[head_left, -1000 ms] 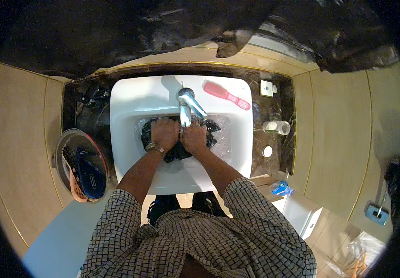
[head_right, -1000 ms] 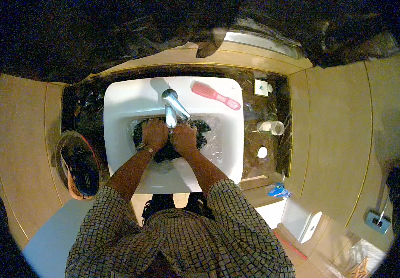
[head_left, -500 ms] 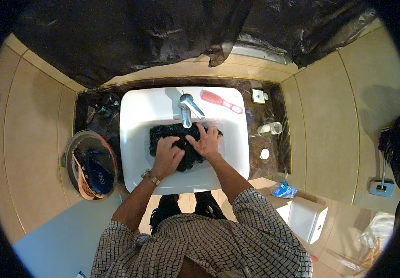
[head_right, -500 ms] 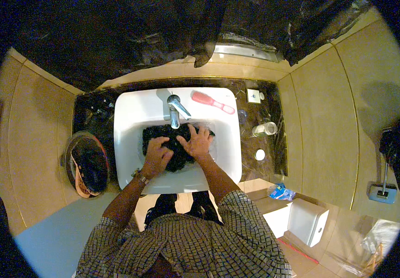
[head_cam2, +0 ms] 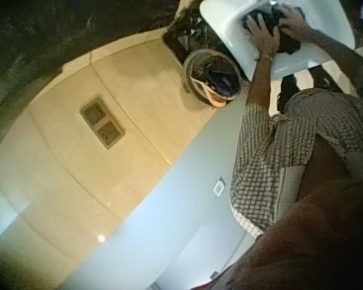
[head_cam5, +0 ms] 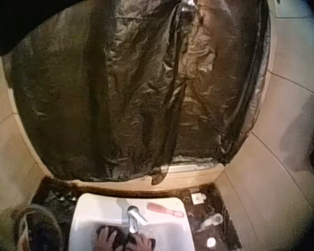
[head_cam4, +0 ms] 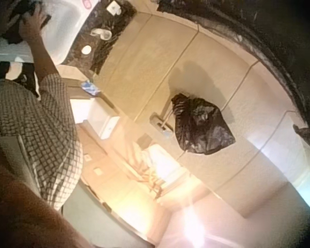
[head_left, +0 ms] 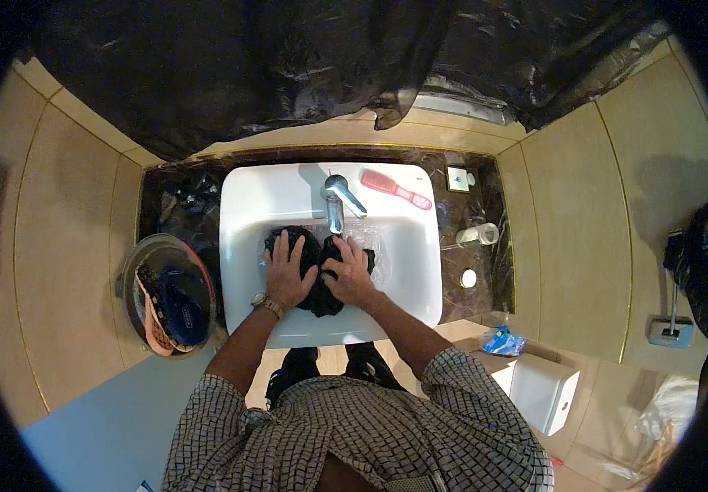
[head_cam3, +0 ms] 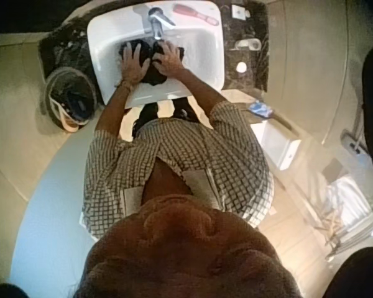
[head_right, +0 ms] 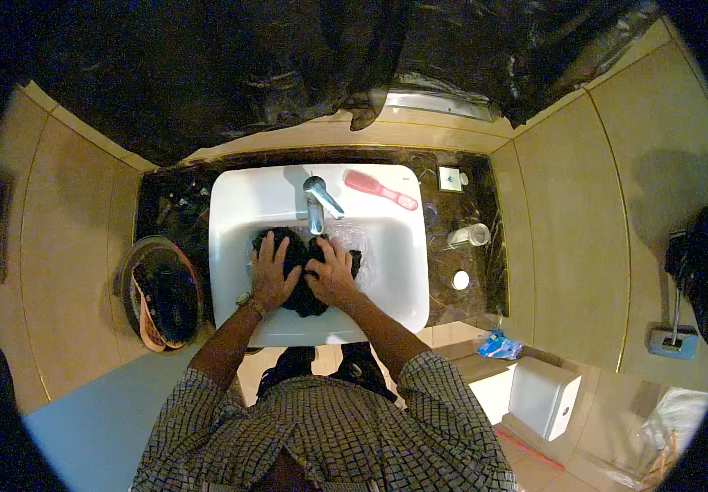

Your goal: The person scrubs a pair of blue slippers with a pink brush in a bathroom sink, rinses them, and places one on a nearby mat. The person then washes a black garment by hand in the sink, scrubbing and rinsing it under running water.

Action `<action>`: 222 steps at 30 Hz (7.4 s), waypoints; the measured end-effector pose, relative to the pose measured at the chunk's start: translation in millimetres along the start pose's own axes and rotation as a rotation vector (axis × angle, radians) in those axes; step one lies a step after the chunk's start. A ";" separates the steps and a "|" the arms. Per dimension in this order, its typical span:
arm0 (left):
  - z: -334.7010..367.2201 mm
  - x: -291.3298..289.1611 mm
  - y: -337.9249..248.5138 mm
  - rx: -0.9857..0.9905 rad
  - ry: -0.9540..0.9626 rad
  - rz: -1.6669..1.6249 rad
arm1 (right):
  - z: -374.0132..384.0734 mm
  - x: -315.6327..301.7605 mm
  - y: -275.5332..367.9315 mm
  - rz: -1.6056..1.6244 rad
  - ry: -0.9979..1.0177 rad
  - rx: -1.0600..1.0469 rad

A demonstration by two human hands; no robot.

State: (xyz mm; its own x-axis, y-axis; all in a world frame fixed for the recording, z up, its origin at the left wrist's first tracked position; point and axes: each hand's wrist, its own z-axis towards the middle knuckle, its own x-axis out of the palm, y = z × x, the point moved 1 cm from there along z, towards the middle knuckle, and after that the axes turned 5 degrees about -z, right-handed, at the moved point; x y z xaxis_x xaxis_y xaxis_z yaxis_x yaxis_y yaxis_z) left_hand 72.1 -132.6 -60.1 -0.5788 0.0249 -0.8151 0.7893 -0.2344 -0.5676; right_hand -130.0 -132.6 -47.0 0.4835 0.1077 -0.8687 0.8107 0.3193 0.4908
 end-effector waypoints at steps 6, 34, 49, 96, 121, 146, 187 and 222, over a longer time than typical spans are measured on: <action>3.7 38.1 18.1 -0.017 0.109 0.085 | -12.0 40.2 -5.6 0.142 -0.013 0.224; 47.1 69.3 42.5 -0.086 0.015 0.009 | 57.3 53.4 -71.5 0.307 0.226 0.443; 2.1 -33.7 -16.6 -0.263 -0.107 -0.665 | -18.1 -31.8 -0.5 0.583 0.128 0.107; 48.9 19.9 29.6 -0.145 -0.112 -0.262 | 57.6 28.9 -76.3 0.490 -0.021 0.410; 18.8 50.9 25.0 -0.006 -0.003 0.158 | 8.1 52.2 -11.7 -0.135 -0.115 0.197; 57.8 37.6 42.5 -0.314 -0.146 -0.177 | 56.4 38.0 -64.5 0.305 0.150 0.295; 34.6 81.6 36.4 -0.217 0.318 0.092 | 56.0 42.6 -42.5 0.051 -0.066 0.271; 6.7 -19.4 -32.6 0.082 -0.028 0.276 | -3.5 24.9 -9.0 -0.082 -0.064 0.209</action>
State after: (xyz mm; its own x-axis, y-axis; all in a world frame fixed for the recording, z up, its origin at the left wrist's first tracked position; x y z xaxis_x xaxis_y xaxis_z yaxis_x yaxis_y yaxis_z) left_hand 56.3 -132.0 -25.0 -0.3508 -0.0770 -0.9333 0.8989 -0.3069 -0.3126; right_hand -126.3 -129.5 -73.3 0.4279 0.0272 -0.9034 0.8956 0.1219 0.4279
